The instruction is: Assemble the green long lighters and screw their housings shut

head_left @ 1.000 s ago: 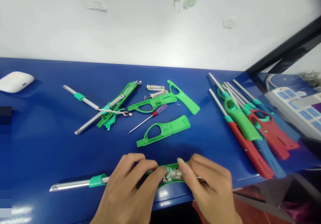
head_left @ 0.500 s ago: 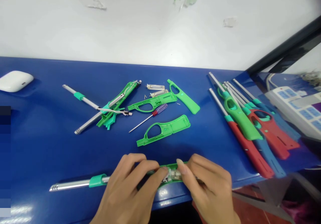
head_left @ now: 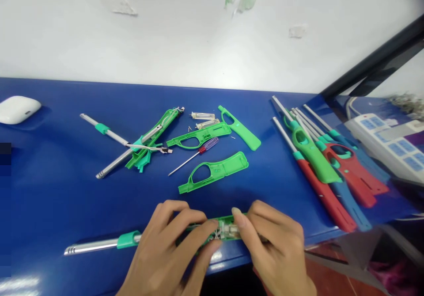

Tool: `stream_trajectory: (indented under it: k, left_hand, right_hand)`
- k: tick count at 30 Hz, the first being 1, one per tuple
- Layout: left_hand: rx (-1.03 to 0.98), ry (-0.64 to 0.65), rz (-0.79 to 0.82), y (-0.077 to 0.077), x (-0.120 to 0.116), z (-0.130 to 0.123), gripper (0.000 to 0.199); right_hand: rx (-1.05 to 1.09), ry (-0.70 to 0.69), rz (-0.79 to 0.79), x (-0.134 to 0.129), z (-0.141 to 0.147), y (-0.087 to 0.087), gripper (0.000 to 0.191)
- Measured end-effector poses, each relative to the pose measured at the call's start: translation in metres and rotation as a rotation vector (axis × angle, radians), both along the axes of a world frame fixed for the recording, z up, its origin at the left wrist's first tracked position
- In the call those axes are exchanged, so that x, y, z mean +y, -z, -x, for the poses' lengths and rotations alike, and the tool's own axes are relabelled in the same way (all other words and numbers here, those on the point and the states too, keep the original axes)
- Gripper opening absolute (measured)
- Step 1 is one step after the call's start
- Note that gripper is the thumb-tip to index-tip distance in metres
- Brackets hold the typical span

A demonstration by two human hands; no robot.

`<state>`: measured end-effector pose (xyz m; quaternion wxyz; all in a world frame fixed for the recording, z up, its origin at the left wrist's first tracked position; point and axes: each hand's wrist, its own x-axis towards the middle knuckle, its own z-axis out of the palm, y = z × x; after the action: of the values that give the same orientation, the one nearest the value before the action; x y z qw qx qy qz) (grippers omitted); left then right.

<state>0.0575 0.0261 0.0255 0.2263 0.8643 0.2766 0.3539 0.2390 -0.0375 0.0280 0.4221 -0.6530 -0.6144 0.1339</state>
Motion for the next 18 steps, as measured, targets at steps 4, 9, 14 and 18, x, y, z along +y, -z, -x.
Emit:
stream_trajectory:
  k: [4, 9, 14, 18]
  left_hand:
    - [0.028, 0.036, -0.062, -0.001, 0.003, -0.003, 0.021]
    - [0.021, 0.027, -0.082, -0.002, 0.007, -0.004, 0.022]
    - [0.038, 0.033, -0.115, -0.004, 0.008, -0.003, 0.022]
    - [0.057, 0.013, -0.131, -0.004, 0.008, -0.004, 0.022]
  right_hand:
    - [-0.011, 0.006, 0.004, 0.0, 0.001, -0.003, 0.047]
    - [0.007, 0.022, 0.039, 0.003, 0.001, -0.009, 0.016]
    - [0.063, -0.045, 0.084, 0.003, -0.005, -0.016, 0.026]
    - [0.051, -0.16, 0.203, -0.004, -0.016, -0.021, 0.015]
